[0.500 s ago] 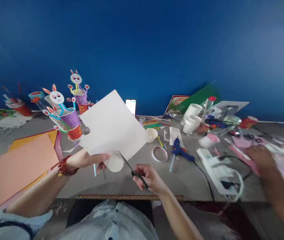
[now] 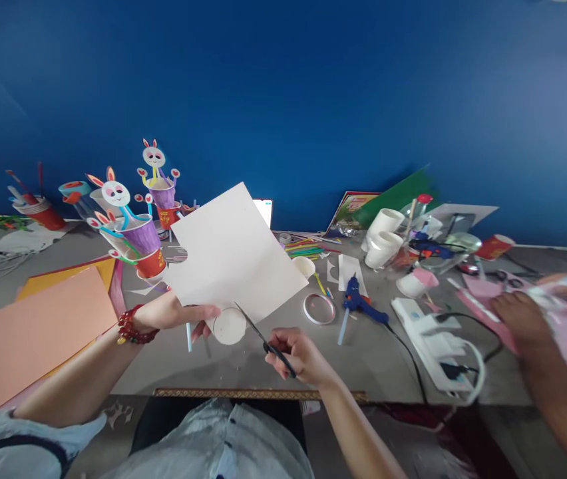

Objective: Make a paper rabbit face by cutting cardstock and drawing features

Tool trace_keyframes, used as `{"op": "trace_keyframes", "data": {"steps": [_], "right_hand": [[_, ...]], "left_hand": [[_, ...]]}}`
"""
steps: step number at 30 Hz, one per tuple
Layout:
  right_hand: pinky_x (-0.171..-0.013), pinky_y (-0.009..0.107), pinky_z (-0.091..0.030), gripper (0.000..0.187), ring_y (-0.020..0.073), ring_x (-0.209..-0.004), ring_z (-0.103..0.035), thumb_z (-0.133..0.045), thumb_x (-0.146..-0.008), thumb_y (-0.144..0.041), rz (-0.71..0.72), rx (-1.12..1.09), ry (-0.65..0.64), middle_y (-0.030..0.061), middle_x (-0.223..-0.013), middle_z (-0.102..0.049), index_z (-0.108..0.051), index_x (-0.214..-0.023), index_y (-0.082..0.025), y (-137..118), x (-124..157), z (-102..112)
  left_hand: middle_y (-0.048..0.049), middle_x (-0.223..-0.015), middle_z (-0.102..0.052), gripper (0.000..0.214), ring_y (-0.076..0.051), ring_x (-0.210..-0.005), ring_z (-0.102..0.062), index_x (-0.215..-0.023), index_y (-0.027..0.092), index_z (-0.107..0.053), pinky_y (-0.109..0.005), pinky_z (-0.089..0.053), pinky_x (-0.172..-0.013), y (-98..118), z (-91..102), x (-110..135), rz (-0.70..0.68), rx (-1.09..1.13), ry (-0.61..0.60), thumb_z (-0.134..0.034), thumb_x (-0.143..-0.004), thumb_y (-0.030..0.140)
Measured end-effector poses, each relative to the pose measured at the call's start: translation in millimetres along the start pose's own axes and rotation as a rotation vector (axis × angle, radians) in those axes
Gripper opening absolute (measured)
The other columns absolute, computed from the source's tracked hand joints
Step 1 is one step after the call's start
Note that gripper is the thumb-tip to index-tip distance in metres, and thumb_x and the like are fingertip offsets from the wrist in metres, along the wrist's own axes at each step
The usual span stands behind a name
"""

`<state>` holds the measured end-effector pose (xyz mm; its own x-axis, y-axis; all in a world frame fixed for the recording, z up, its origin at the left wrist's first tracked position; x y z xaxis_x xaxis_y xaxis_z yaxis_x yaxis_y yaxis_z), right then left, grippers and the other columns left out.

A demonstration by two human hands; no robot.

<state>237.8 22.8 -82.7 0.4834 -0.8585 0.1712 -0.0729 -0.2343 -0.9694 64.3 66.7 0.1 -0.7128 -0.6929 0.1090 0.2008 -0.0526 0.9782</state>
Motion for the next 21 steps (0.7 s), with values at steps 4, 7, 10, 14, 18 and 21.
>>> {"op": "trace_keyframes", "data": {"steps": [4,7,10,14,18,21], "right_hand": [[-0.038,0.019,-0.025,0.021,0.0057,-0.038,-0.038,-0.066,-0.058,-0.022,-0.002,0.032,0.003,-0.0053,-0.045,-0.05,-0.046,-0.057,-0.02,-1,0,1],[-0.038,0.019,-0.024,0.025,0.0064,-0.039,-0.037,-0.068,-0.06,-0.025,-0.001,0.07,0.01,-0.0058,-0.042,-0.046,-0.043,-0.055,-0.021,-4,1,1],[-0.039,0.02,-0.025,0.031,0.0059,-0.038,-0.035,-0.07,-0.063,-0.03,0.0,0.129,0.028,-0.0057,-0.042,-0.045,-0.042,-0.054,-0.021,-7,1,2],[-0.039,0.021,-0.026,0.035,0.0056,-0.039,-0.034,-0.072,-0.066,-0.035,-0.001,0.173,0.054,-0.0054,-0.043,-0.045,-0.041,-0.054,-0.021,-10,3,3],[-0.039,0.02,-0.027,0.035,0.0054,-0.038,-0.034,-0.072,-0.067,-0.035,-0.018,0.204,0.075,-0.0067,-0.044,-0.043,-0.042,-0.055,-0.021,-8,4,6],[-0.038,0.02,-0.027,0.035,0.0053,-0.038,-0.035,-0.073,-0.065,-0.037,-0.009,0.204,0.076,-0.0062,-0.044,-0.045,-0.044,-0.055,-0.02,-7,3,7]], "left_hand": [[-0.0018,-0.063,-0.069,0.028,-0.01,-0.042,-0.059,-0.077,0.013,-0.065,-0.018,-0.048,-0.041,2,0.1,-2,-0.008,0.03,-0.018,-0.062,-0.089,0.039],[-0.0027,-0.062,-0.069,0.029,-0.01,-0.042,-0.059,-0.079,0.012,-0.065,-0.018,-0.048,-0.04,3,0.4,-4,-0.011,0.05,-0.032,-0.064,-0.088,0.039],[-0.0035,-0.061,-0.068,0.032,-0.009,-0.04,-0.057,-0.076,0.011,-0.064,-0.017,-0.046,-0.039,4,0.7,-7,-0.006,0.05,-0.044,-0.065,-0.087,0.041],[-0.0029,-0.058,-0.067,0.036,-0.008,-0.038,-0.055,-0.073,0.011,-0.063,-0.017,-0.044,-0.038,4,0.1,-9,0.002,0.05,-0.066,-0.068,-0.085,0.044],[-0.0028,-0.057,-0.066,0.036,-0.008,-0.039,-0.055,-0.073,0.011,-0.063,-0.016,-0.043,-0.037,3,2.7,-11,0.006,0.052,-0.038,-0.069,-0.084,0.045],[-0.0029,-0.056,-0.065,0.036,-0.007,-0.038,-0.053,-0.072,0.011,-0.062,-0.016,-0.041,-0.035,0,6.8,-11,0.004,0.062,0.026,-0.066,-0.086,0.043]]}}
Point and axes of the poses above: each hand's wrist, its own x-axis away from the middle knuckle, its own z-axis out of the back of the hand, y = z × x, the point moved 9 cm from there along -x, towards the middle knuckle
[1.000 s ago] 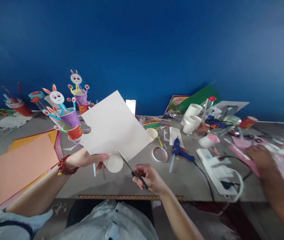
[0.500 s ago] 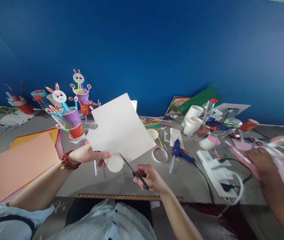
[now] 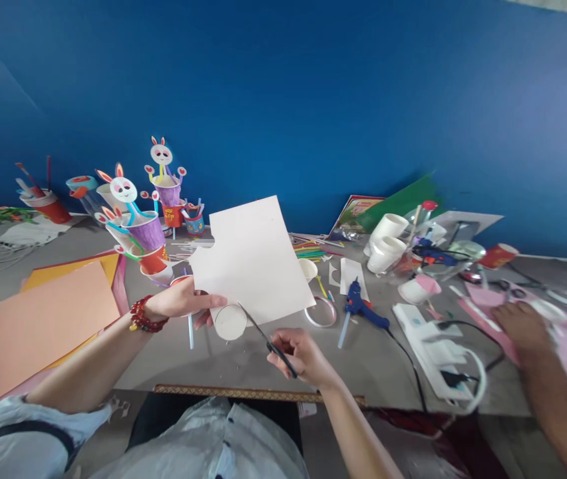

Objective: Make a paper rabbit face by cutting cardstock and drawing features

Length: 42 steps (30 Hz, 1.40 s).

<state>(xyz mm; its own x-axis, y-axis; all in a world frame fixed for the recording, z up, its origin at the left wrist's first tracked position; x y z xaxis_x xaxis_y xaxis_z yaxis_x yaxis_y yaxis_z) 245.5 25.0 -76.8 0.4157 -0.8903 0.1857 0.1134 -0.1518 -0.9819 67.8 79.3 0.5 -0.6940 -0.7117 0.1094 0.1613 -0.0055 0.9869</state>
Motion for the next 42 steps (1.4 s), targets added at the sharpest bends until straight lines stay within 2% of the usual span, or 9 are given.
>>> {"op": "trace_keyframes", "data": {"steps": [5,12,21,27,32,42], "right_hand": [[-0.039,0.02,-0.03,0.037,0.0062,-0.038,-0.041,-0.076,-0.062,-0.039,-0.018,-0.079,-0.029,-0.0053,-0.045,-0.05,-0.045,-0.057,-0.021,2,-1,-6],[-0.039,0.02,-0.027,0.038,0.0058,-0.036,-0.041,-0.078,-0.059,-0.037,-0.049,-0.124,-0.053,-0.0065,-0.041,-0.05,-0.044,-0.057,-0.021,2,-1,-12],[-0.038,0.021,-0.024,0.035,0.0054,-0.035,-0.038,-0.077,-0.063,-0.041,-0.032,-0.138,-0.053,-0.0063,-0.044,-0.051,-0.049,-0.06,-0.02,5,-1,-12],[-0.039,0.02,-0.024,0.027,0.0065,-0.037,-0.04,-0.07,-0.063,-0.033,-0.008,-0.104,-0.053,-0.005,-0.042,-0.049,-0.047,-0.057,-0.02,2,-2,-11],[-0.038,0.02,-0.026,0.027,0.0058,-0.036,-0.039,-0.071,-0.062,-0.03,-0.039,-0.092,-0.044,-0.0057,-0.045,-0.049,-0.047,-0.057,-0.02,7,-2,-10],[-0.038,0.02,-0.026,0.049,0.0053,-0.037,-0.037,-0.075,-0.068,-0.055,-0.003,0.001,-0.028,-0.0063,-0.043,-0.045,-0.042,-0.056,-0.021,3,-1,-7]], "left_hand": [[0.0001,-0.054,-0.062,0.033,-0.007,-0.039,-0.052,-0.076,0.013,-0.059,-0.016,-0.041,-0.035,-3,4.6,0,-0.004,0.005,0.073,-0.069,-0.084,0.044],[0.0018,-0.056,-0.06,0.03,-0.005,-0.038,-0.05,-0.083,0.013,-0.058,-0.014,-0.04,-0.035,0,2.1,2,-0.014,-0.055,0.019,-0.066,-0.086,0.042],[0.0012,-0.056,-0.06,0.031,-0.006,-0.039,-0.051,-0.079,0.013,-0.058,-0.014,-0.04,-0.035,1,0.3,1,-0.011,-0.065,-0.003,-0.066,-0.086,0.042],[0.0011,-0.056,-0.062,0.031,-0.007,-0.038,-0.051,-0.083,0.013,-0.06,-0.015,-0.039,-0.035,-2,2.8,1,0.008,-0.068,-0.008,-0.066,-0.086,0.043],[0.0008,-0.055,-0.061,0.029,-0.006,-0.038,-0.05,-0.082,0.013,-0.06,-0.015,-0.038,-0.035,1,2.5,0,0.011,-0.066,-0.021,-0.067,-0.085,0.041],[0.0022,-0.051,-0.061,0.029,-0.007,-0.036,-0.05,-0.077,0.014,-0.059,-0.015,-0.037,-0.033,6,2.6,-8,0.06,-0.083,-0.053,-0.07,-0.083,0.04]]}}
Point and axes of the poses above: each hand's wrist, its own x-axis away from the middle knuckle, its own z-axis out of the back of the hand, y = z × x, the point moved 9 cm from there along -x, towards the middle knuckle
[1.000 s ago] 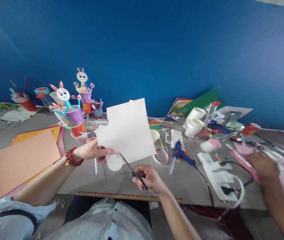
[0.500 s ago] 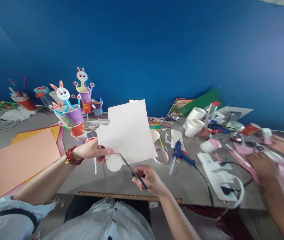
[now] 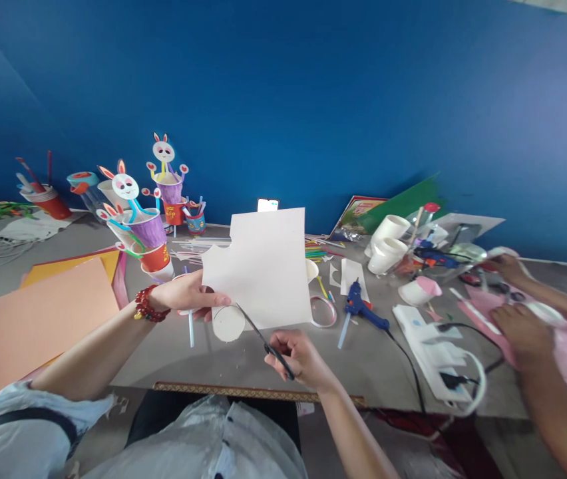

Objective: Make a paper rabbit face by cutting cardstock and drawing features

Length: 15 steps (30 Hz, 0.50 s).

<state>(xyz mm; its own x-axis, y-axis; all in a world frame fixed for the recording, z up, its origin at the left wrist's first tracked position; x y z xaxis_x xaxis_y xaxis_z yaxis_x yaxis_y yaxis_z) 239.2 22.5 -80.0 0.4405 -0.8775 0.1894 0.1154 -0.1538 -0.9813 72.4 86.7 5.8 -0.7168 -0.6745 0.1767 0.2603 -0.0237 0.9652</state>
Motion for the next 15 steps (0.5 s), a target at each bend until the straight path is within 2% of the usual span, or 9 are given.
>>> {"op": "trace_keyframes", "data": {"steps": [2,4,9,11,15], "right_hand": [[-0.038,0.02,-0.025,0.05,0.0053,-0.036,-0.036,-0.075,-0.068,-0.056,-0.001,0.005,0.016,-0.0074,-0.043,-0.043,-0.042,-0.057,-0.022,0,0,2],[-0.038,0.021,-0.024,0.05,0.0053,-0.035,-0.035,-0.076,-0.067,-0.056,-0.004,0.0,0.036,-0.0085,-0.042,-0.04,-0.041,-0.057,-0.022,2,0,4],[-0.038,0.02,-0.025,0.046,0.0058,-0.035,-0.038,-0.076,-0.066,-0.05,-0.004,-0.017,0.04,-0.0073,-0.041,-0.045,-0.04,-0.057,-0.022,8,-1,4],[-0.038,0.02,-0.026,0.044,0.0059,-0.035,-0.04,-0.077,-0.065,-0.047,-0.019,-0.041,0.03,-0.0068,-0.042,-0.047,-0.041,-0.058,-0.022,11,-2,1],[-0.04,0.021,-0.026,0.046,0.0063,-0.036,-0.042,-0.079,-0.061,-0.048,-0.06,-0.113,0.015,-0.0069,-0.044,-0.048,-0.041,-0.06,-0.022,15,-3,-6]], "left_hand": [[0.0021,-0.051,-0.061,0.029,-0.007,-0.036,-0.05,-0.077,0.014,-0.059,-0.014,-0.037,-0.033,0,-0.4,-2,-0.004,0.005,0.001,-0.071,-0.082,0.041],[0.0021,-0.052,-0.061,0.03,-0.006,-0.036,-0.05,-0.078,0.014,-0.058,-0.014,-0.036,-0.033,2,2.1,-4,-0.023,0.02,0.054,-0.071,-0.082,0.041],[0.0045,-0.052,-0.058,0.032,-0.006,-0.038,-0.052,-0.086,0.015,-0.055,-0.013,-0.036,-0.034,6,20.0,3,-0.12,0.094,0.358,-0.062,-0.088,0.046],[0.0049,-0.052,-0.057,0.03,-0.007,-0.038,-0.053,-0.088,0.015,-0.054,-0.013,-0.037,-0.035,7,20.7,5,-0.137,0.085,0.385,-0.061,-0.089,0.044],[0.0055,-0.051,-0.055,0.026,-0.006,-0.038,-0.052,-0.081,0.016,-0.053,-0.013,-0.036,-0.035,7,19.0,5,-0.113,-0.005,0.346,-0.058,-0.092,0.039]]}}
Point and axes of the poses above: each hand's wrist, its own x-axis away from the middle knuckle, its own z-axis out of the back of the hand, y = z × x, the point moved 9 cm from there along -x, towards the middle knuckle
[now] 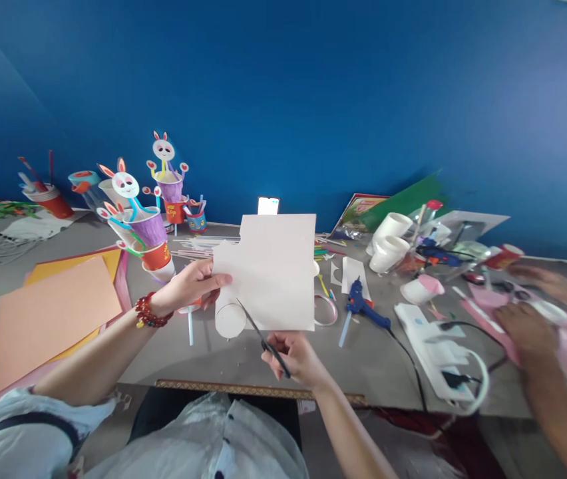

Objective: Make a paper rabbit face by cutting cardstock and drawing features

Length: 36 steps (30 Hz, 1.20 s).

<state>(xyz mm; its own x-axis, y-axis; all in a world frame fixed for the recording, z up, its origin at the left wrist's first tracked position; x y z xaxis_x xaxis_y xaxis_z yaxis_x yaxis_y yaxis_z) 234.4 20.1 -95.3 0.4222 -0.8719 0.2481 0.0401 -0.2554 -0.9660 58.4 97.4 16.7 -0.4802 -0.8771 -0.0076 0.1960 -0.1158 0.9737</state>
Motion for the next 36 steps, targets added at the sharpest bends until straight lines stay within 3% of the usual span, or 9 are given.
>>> {"op": "trace_keyframes", "data": {"steps": [15,26,31,36], "right_hand": [[-0.038,0.021,-0.02,0.049,0.0047,-0.034,-0.036,-0.074,-0.07,-0.06,0.027,-0.006,-0.03,-0.0078,-0.045,-0.045,-0.045,-0.066,-0.02,9,1,-3],[-0.039,0.022,-0.022,0.047,0.0046,-0.041,-0.037,-0.08,-0.062,-0.056,0.032,-0.05,0.039,-0.0029,-0.061,-0.049,-0.053,-0.068,-0.019,13,0,2],[-0.038,0.023,-0.019,0.048,0.0039,-0.039,-0.034,-0.08,-0.061,-0.056,0.047,-0.073,0.027,-0.0046,-0.055,-0.047,-0.05,-0.064,-0.019,10,-1,-1],[-0.037,0.022,-0.017,0.051,0.0036,-0.034,-0.032,-0.078,-0.064,-0.06,0.073,-0.078,0.056,-0.0086,-0.046,-0.041,-0.046,-0.063,-0.021,7,-4,-1]], "left_hand": [[0.0026,-0.048,-0.058,0.034,-0.006,-0.036,-0.051,-0.066,0.016,-0.051,-0.014,-0.032,-0.035,-1,-1.9,-5,0.01,-0.086,-0.058,-0.058,-0.092,0.036],[0.0035,-0.045,-0.057,0.033,-0.004,-0.029,-0.043,-0.065,0.017,-0.051,-0.014,-0.023,-0.03,3,-4.0,-5,0.063,-0.133,-0.095,-0.055,-0.093,0.035],[0.0025,-0.046,-0.057,0.037,-0.005,-0.032,-0.046,-0.06,0.016,-0.05,-0.015,-0.026,-0.033,6,-4.0,-8,0.034,-0.129,-0.08,-0.057,-0.091,0.036],[0.0048,-0.053,-0.054,0.033,-0.008,-0.04,-0.049,-0.077,0.018,-0.052,-0.018,-0.035,-0.04,6,-4.0,-7,-0.065,0.068,0.012,-0.055,-0.092,0.047]]}}
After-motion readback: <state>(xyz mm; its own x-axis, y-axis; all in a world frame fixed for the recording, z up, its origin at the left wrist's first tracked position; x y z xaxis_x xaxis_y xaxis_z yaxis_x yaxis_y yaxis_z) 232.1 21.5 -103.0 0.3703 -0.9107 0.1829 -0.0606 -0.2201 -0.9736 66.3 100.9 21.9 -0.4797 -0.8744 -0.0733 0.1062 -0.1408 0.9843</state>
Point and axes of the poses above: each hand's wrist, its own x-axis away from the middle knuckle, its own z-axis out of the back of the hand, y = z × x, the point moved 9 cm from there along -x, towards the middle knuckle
